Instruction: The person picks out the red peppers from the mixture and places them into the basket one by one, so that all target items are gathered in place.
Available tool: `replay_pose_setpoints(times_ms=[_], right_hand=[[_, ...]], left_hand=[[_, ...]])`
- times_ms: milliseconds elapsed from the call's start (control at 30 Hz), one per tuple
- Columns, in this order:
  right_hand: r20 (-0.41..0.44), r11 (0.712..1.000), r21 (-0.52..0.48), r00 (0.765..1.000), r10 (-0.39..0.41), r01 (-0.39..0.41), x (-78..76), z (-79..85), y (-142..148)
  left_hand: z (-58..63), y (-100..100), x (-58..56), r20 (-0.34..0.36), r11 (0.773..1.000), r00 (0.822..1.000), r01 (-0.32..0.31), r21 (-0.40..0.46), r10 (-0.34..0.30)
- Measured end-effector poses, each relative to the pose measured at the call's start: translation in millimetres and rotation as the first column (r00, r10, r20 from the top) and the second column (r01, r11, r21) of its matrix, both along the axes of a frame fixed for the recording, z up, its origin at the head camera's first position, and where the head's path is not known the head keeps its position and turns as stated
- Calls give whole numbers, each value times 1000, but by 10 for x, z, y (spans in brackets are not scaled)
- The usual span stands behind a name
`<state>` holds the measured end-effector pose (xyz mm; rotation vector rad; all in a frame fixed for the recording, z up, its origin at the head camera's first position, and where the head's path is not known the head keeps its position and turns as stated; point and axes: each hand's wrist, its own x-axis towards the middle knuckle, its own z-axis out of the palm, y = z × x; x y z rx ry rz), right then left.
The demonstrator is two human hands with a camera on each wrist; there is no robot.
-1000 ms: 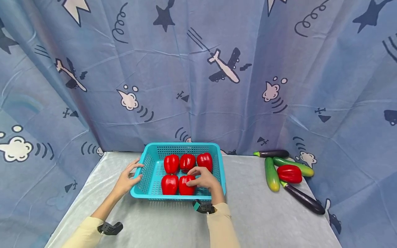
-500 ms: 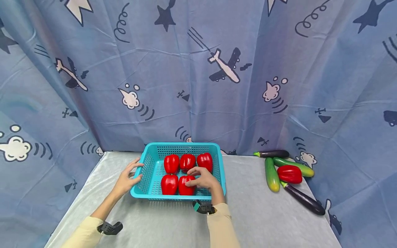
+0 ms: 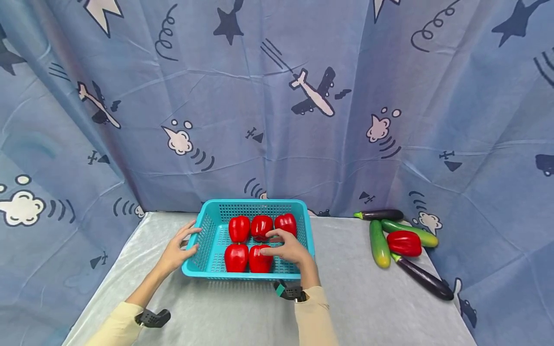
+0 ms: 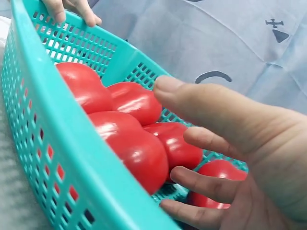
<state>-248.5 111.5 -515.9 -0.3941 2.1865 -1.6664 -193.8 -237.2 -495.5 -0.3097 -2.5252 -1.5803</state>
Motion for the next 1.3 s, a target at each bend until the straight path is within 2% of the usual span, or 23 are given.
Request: replay_pose_setpoints(times_ms=[200, 367, 567, 700, 800, 933, 1000, 1233, 1300], right_hand=[[-4, 997, -75, 1000, 12, -12, 19, 75, 65], [11, 991, -128, 999, -34, 35, 80, 122, 107], [11, 961, -261, 996, -88, 88, 170, 108, 158], [41, 928, -352, 992, -120, 127, 210, 104, 211], [52, 912, -386, 990, -132, 142, 230, 124, 276], [30, 915, -380, 991, -129, 131, 244, 177, 367], [28, 916, -380, 991, -129, 130, 252, 205, 417], [53, 925, -355, 991, -125, 135, 324, 310, 593], [44, 925, -357, 991, -125, 133, 346, 331, 652]], left_hand=[[9, -7, -2, -2, 1000, 1000, 4, -15, -4], [3, -10, 2, 16, 1000, 1000, 9, 10, -9], [-3, 2, 23, 12, 1000, 1000, -15, -2, 15], [-226, -65, -79, -4, 1000, 1000, -29, -9, 29], [-285, -61, -97, -17, 999, 999, -37, -1, 37], [-106, 9, 4, -7, 999, 999, -33, 15, 33], [-112, 4, 1, -6, 999, 1000, -30, 21, 30], [-382, -104, -145, -15, 999, 999, -33, 25, 34], [-427, -131, -169, -27, 999, 999, -30, 20, 31]])
